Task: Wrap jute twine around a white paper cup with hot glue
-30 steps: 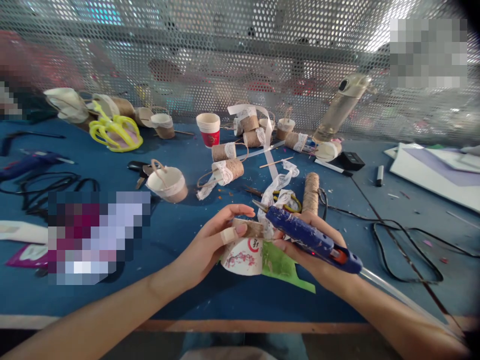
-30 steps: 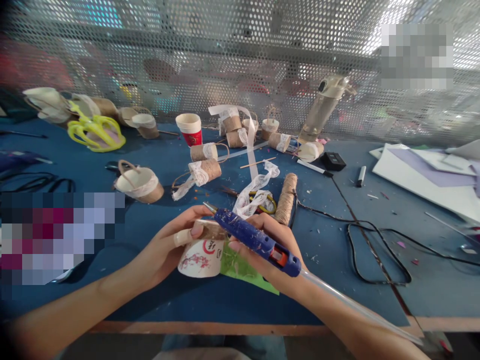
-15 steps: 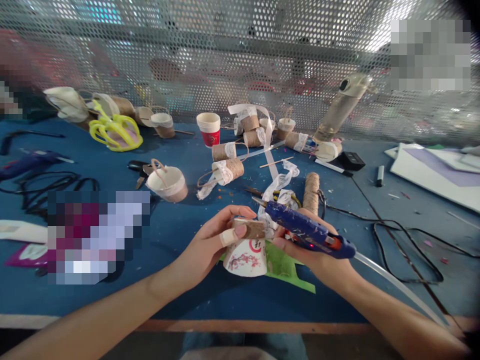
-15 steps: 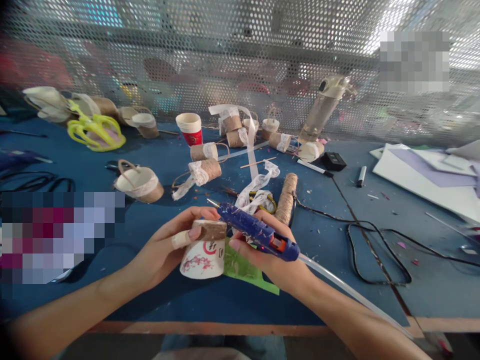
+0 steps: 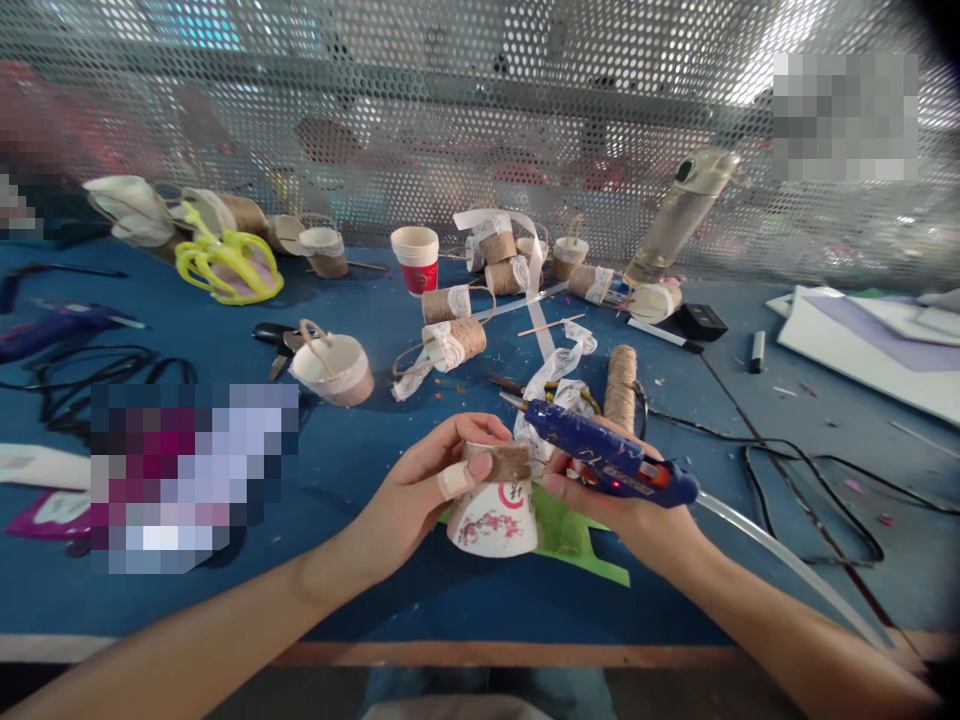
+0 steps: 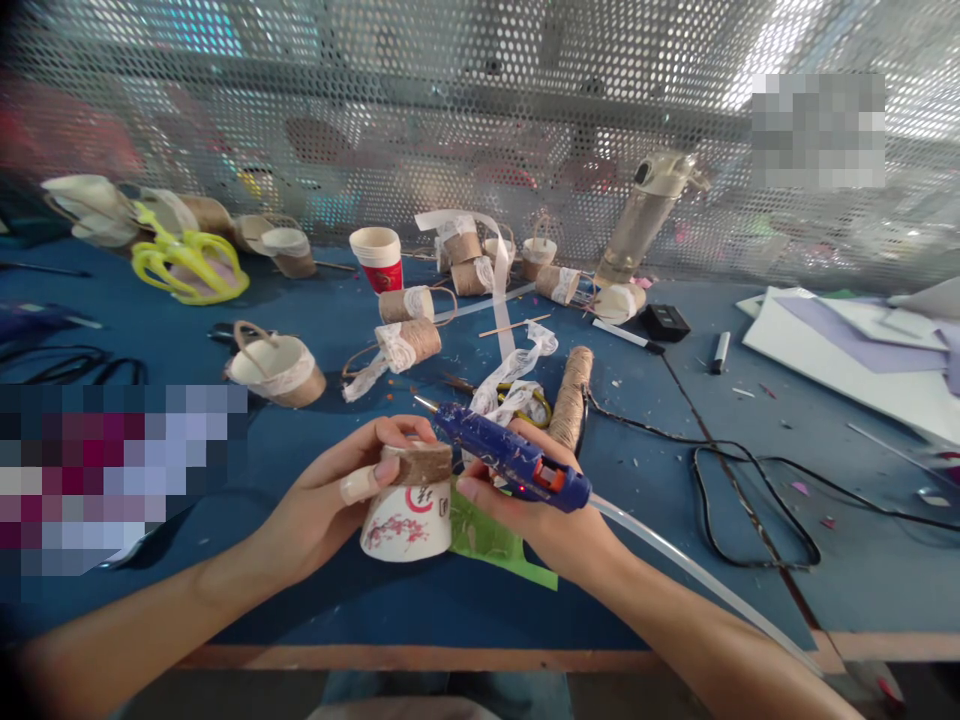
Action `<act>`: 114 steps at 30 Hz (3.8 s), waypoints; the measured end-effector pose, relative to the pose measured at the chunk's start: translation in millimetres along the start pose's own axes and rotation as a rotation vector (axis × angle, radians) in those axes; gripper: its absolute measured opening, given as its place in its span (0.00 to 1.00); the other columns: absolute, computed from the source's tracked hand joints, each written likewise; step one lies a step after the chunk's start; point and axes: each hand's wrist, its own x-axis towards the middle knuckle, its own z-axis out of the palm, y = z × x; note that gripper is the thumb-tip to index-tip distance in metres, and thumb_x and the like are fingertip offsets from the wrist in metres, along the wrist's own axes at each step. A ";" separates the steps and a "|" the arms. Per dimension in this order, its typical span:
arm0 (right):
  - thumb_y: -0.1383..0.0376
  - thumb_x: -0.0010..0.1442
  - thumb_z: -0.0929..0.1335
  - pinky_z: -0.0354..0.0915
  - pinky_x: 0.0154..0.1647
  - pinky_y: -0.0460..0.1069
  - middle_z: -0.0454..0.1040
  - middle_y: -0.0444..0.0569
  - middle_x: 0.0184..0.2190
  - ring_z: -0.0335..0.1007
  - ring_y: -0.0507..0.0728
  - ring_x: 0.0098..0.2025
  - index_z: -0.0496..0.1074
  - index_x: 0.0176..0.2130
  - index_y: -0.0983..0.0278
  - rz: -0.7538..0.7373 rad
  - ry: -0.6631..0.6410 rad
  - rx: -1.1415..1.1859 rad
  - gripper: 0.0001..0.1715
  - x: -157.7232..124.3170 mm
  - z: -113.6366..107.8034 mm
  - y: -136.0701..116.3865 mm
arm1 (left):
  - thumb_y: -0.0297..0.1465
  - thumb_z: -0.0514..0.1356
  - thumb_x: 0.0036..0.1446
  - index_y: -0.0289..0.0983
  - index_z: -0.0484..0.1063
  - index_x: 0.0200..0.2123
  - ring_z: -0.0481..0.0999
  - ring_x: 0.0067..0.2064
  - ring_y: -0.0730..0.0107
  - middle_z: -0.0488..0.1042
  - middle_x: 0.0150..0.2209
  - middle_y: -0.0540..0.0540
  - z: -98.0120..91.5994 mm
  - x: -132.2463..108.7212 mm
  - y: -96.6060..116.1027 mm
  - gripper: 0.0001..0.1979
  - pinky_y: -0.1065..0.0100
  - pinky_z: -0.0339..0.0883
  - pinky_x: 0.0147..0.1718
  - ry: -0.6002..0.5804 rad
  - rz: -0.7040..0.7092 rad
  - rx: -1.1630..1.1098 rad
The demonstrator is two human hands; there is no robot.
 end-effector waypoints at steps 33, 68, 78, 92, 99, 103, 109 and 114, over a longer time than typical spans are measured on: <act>0.64 0.55 0.76 0.70 0.35 0.47 0.73 0.41 0.29 0.69 0.51 0.30 0.73 0.33 0.62 0.107 -0.052 0.102 0.08 2.3 -0.1 3.2 | 0.32 0.62 0.60 0.39 0.75 0.36 0.71 0.45 0.64 0.67 0.49 0.46 3.4 -1.9 -0.4 0.03 0.68 0.66 0.40 0.026 0.020 -0.077; 0.65 0.54 0.75 0.71 0.35 0.48 0.76 0.41 0.29 0.72 0.52 0.31 0.73 0.32 0.61 0.117 -0.067 0.065 0.07 0.4 -1.1 1.8 | 0.30 0.63 0.60 0.40 0.76 0.38 0.69 0.47 0.63 0.68 0.45 0.45 1.1 -3.7 -3.8 0.03 0.67 0.63 0.45 -0.022 0.083 -0.032; 0.61 0.56 0.75 0.72 0.38 0.49 0.75 0.41 0.31 0.72 0.52 0.33 0.73 0.33 0.60 0.028 -0.056 0.075 0.09 3.2 1.5 9.1 | 0.41 0.57 0.64 0.41 0.73 0.47 0.72 0.43 0.64 0.73 0.46 0.45 1.0 -2.2 -6.1 0.13 0.68 0.64 0.39 0.010 -0.153 -0.018; 0.65 0.56 0.75 0.74 0.46 0.50 0.79 0.43 0.34 0.77 0.54 0.38 0.76 0.36 0.59 -0.023 0.019 0.084 0.06 5.0 2.8 9.4 | 0.38 0.59 0.62 0.39 0.71 0.43 0.73 0.41 0.64 0.75 0.41 0.47 -0.2 4.5 -4.3 0.10 0.67 0.63 0.40 0.078 -0.273 -0.175; 0.66 0.54 0.77 0.75 0.47 0.51 0.81 0.44 0.37 0.79 0.56 0.41 0.77 0.38 0.58 0.008 0.004 0.216 0.10 2.8 5.0 12.0 | 0.42 0.60 0.62 0.38 0.74 0.43 0.74 0.41 0.67 0.77 0.40 0.47 4.3 3.5 -2.6 0.14 0.68 0.66 0.42 0.101 -0.278 -0.220; 0.67 0.54 0.76 0.76 0.47 0.50 0.82 0.43 0.37 0.80 0.55 0.40 0.77 0.38 0.57 -0.002 -0.005 0.220 0.09 1.5 5.2 11.5 | 0.44 0.55 0.66 0.40 0.72 0.45 0.75 0.44 0.66 0.76 0.43 0.47 3.9 2.2 -3.8 0.15 0.66 0.67 0.46 0.063 -0.286 -0.161; 0.66 0.55 0.76 0.75 0.48 0.49 0.82 0.43 0.37 0.79 0.54 0.41 0.77 0.38 0.58 0.012 -0.003 0.215 0.09 0.3 6.2 11.6 | 0.47 0.54 0.66 0.42 0.68 0.47 0.74 0.46 0.68 0.75 0.45 0.48 4.1 1.2 -1.4 0.16 0.68 0.67 0.45 0.037 -0.310 -0.089; 0.65 0.55 0.76 0.74 0.47 0.50 0.81 0.44 0.37 0.79 0.54 0.40 0.76 0.39 0.58 0.024 0.009 0.191 0.10 -0.5 6.6 11.1 | 0.44 0.56 0.65 0.41 0.67 0.43 0.72 0.38 0.74 0.71 0.37 0.52 4.0 1.3 3.1 0.13 0.74 0.64 0.36 0.024 -0.314 -0.055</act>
